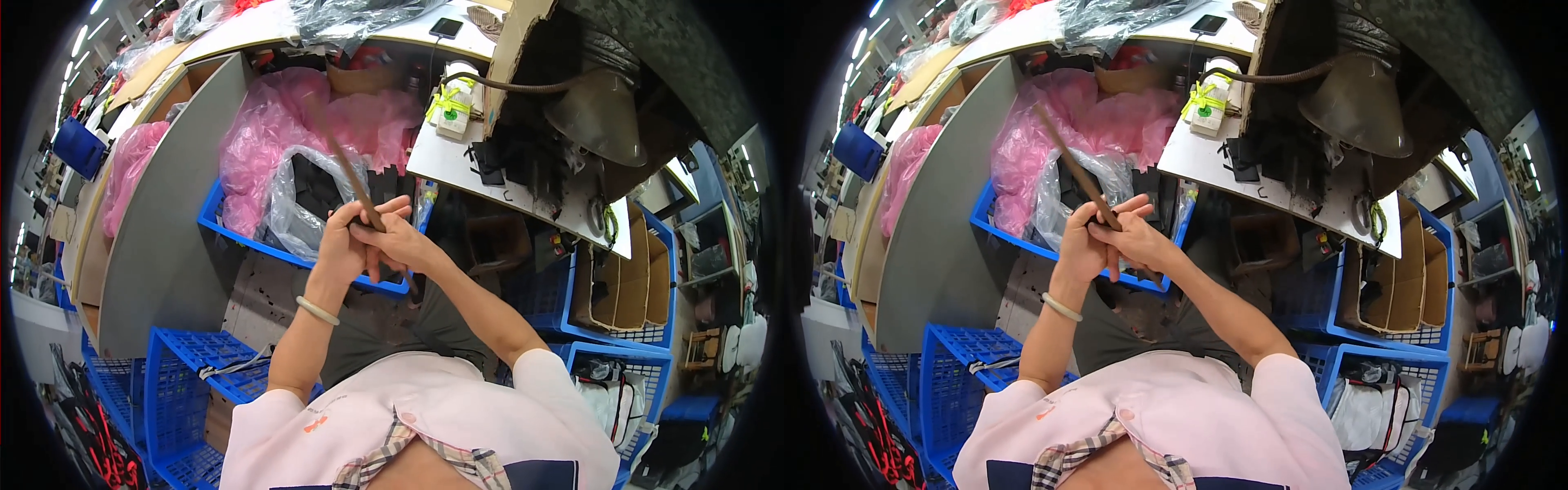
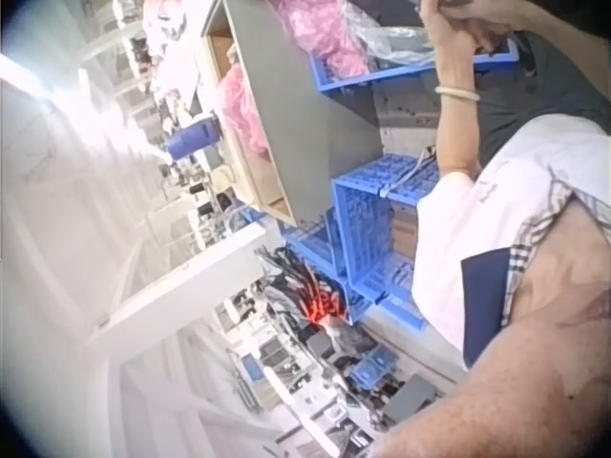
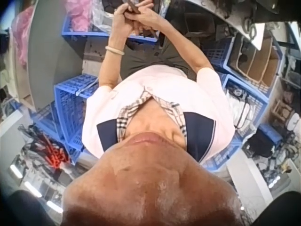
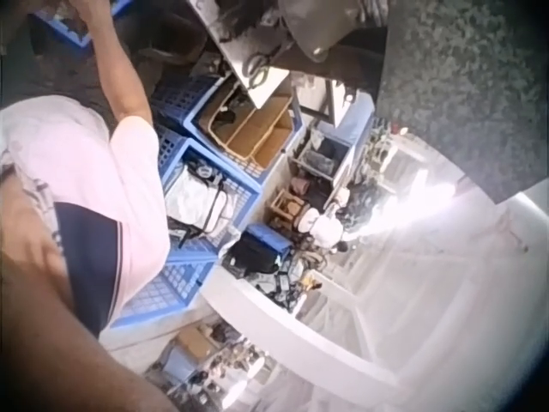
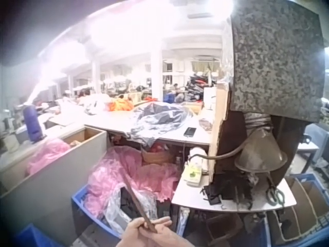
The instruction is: The recorder uses a wooden stick to clean and process small black rubber/plastic components at a factory workbench.
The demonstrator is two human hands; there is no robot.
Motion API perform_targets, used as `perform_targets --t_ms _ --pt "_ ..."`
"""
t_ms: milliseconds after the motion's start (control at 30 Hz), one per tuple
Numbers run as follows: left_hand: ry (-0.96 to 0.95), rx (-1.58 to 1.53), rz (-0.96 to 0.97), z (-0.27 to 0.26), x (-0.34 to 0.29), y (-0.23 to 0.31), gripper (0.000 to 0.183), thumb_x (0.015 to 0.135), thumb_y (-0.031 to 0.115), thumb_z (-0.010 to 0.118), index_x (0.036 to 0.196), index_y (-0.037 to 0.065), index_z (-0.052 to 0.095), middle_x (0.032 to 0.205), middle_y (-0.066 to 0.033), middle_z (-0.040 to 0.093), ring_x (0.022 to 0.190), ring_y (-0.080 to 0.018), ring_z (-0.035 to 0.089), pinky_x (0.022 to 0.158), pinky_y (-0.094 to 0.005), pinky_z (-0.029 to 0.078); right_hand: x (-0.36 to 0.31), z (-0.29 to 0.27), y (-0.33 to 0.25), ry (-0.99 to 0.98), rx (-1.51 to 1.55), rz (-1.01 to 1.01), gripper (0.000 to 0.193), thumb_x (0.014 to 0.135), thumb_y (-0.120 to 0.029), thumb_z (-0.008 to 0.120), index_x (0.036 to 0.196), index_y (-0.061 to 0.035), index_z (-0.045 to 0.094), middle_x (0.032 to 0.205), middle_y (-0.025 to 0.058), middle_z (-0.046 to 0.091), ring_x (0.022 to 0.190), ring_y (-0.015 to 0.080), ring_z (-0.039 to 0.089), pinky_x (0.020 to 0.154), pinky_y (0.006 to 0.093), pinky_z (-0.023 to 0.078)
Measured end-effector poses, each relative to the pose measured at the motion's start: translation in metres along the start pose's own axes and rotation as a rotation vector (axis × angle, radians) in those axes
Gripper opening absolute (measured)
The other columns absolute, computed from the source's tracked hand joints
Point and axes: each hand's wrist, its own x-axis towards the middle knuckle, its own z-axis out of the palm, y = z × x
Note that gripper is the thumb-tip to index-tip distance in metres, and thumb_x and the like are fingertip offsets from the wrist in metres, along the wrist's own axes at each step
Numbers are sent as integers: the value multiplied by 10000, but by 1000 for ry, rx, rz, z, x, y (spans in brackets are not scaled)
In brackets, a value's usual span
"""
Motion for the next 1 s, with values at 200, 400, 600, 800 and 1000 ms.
perform_targets --t_ms 200,400,600,800,1000 --pt "245 -46 191 3 18 -5 377 906 382 545 765 33 572 996 -208 637 1019 -323 583 868 -429 493 7 1 11 208 -162 -87 398 927 -339 501 739 -2 596 426 52 501 397 121 510 430 272 406" --pt "53 -60 347 -15 22 -1 307 928 311 533 749 64 563 923 -196 653 1020 -315 586 943 -419 438 -17 4 4 237 620 -98 346 897 -285 590 631 -73 532 467 28 499 336 48 364 325 190 231" --pt "50 98 258 3 10 3 291 948 236 479 791 20 595 994 -238 639 1075 -332 563 996 -406 393 -8 5 23 327 351 -185 268 895 -205 578 715 -10 618 469 27 493 376 75 417 375 241 306" --pt "46 178 39 -18 12 -4 328 892 254 501 880 -50 624 1131 -246 592 982 -292 610 834 -381 506 5 -3 26 98 -141 -198 178 892 -158 528 936 -24 636 524 51 540 511 129 599 413 247 393" --pt "150 84 12 -22 17 4 378 928 334 493 888 -25 605 1122 -214 604 1014 -276 590 824 -395 511 4 0 18 -79 312 60 351 885 -204 587 1185 -47 498 563 49 549 366 46 393 326 184 242"
